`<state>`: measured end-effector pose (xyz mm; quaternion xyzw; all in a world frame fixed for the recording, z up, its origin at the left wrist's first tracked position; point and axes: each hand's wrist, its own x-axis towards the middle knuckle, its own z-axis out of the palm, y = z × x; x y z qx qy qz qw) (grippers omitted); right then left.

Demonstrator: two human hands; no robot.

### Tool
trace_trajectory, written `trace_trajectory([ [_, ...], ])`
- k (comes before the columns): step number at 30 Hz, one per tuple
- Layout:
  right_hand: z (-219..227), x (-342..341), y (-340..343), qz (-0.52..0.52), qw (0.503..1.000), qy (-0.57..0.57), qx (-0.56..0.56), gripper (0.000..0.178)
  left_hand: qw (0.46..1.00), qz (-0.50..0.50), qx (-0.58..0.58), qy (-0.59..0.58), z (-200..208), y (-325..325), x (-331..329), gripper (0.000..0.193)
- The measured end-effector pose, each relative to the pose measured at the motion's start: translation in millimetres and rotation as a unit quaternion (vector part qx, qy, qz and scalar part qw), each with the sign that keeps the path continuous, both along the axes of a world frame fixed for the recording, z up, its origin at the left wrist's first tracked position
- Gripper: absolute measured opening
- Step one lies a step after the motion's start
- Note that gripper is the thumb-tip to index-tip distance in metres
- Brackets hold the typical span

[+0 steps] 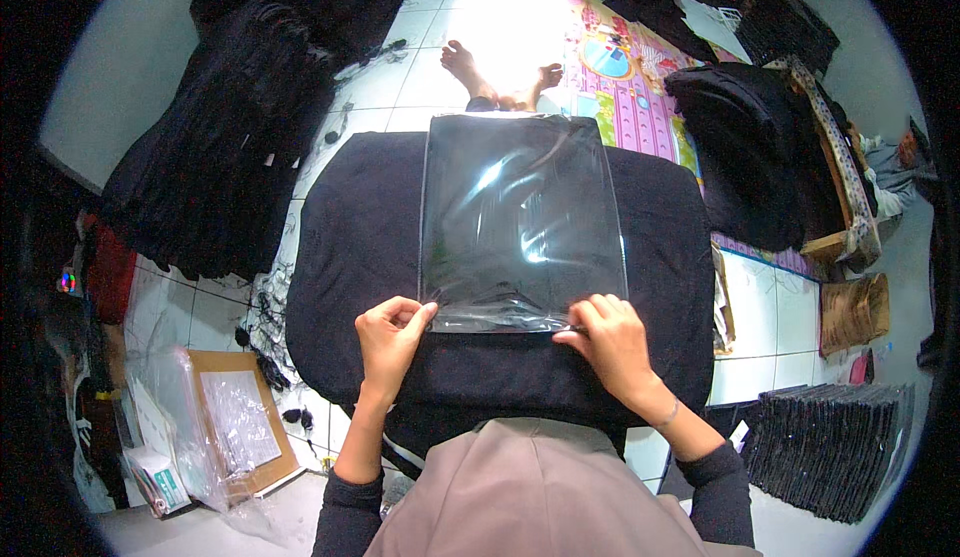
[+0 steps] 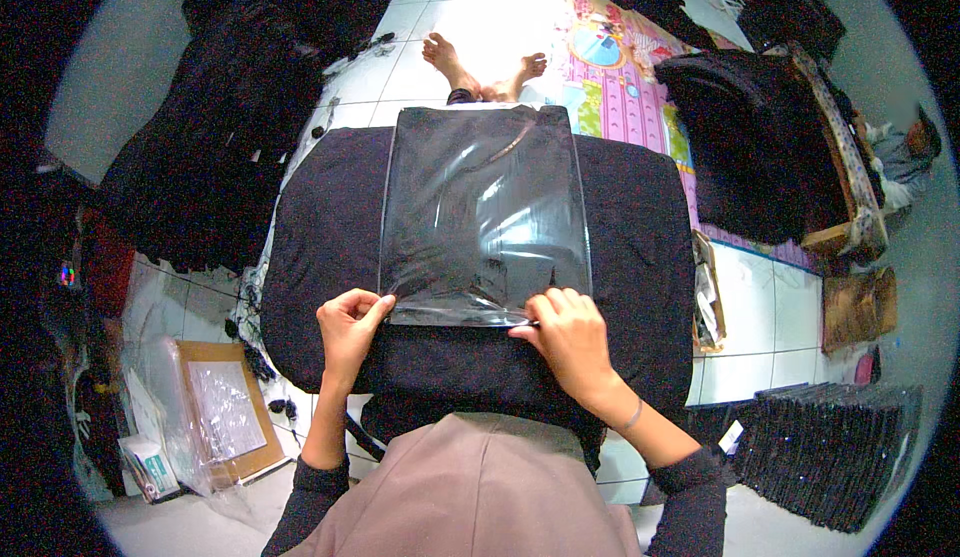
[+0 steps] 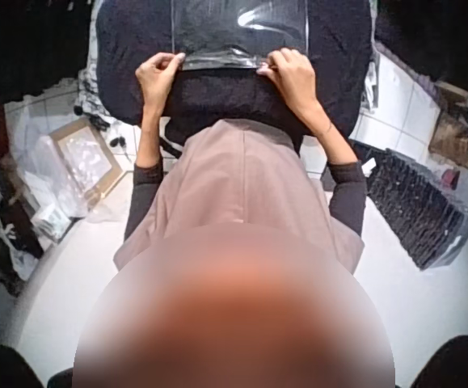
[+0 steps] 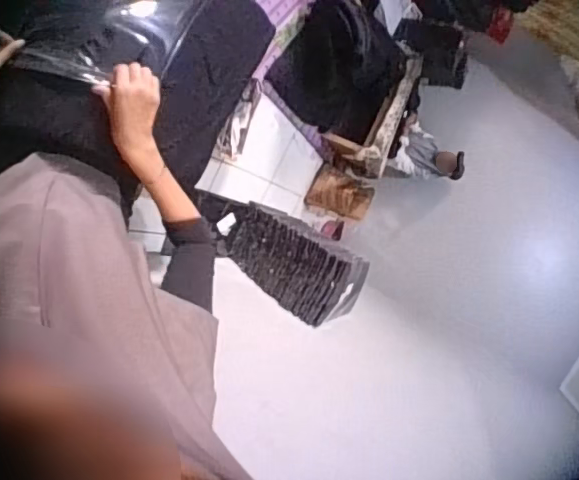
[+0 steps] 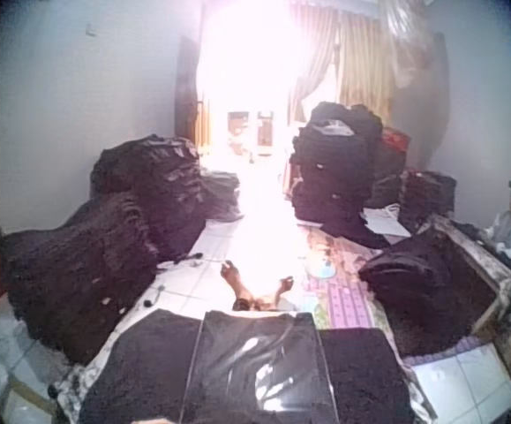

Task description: The person folds black trousers on a table, places them into clear plastic bags, and stacks the packaged items. The process is repeated for multiple trousers, with the person smoothing and aligning the garments before bagging them.

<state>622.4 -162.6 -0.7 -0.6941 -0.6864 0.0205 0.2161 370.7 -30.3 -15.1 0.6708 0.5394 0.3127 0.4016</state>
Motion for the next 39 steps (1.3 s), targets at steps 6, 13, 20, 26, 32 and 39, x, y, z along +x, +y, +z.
trace_trajectory([
  [6, -10, 35, -36, -0.152, 0.948, 0.278, 0.016, 0.015, 0.999, 0.027, 0.033, -0.033, -8, -6, 2, 0.015],
  [13, -24, 24, -35, -0.204, 0.958, 0.158, 0.125, 0.012, 0.94, 0.0, 0.315, 0.134, -11, -20, 5, 0.017],
  [20, -18, 32, -44, -0.206, 0.977, 0.038, 0.052, 0.008, 0.91, -0.134, 0.304, 0.248, -18, -39, -21, 0.039],
  [26, -20, 72, 48, -0.226, 0.93, 0.29, 0.001, 0.042, 0.986, 0.047, 0.131, -0.092, -18, -26, -22, 0.064],
  [32, 111, 73, 102, 0.013, 0.783, 0.622, 0.026, 0.052, 0.973, 0.104, 0.139, -0.149, -5, -10, -18, 0.054],
  [39, 134, -17, 120, 0.174, 0.773, 0.609, 0.042, 0.05, 0.921, 0.144, 0.326, -0.156, 13, -26, 20, 0.034],
])
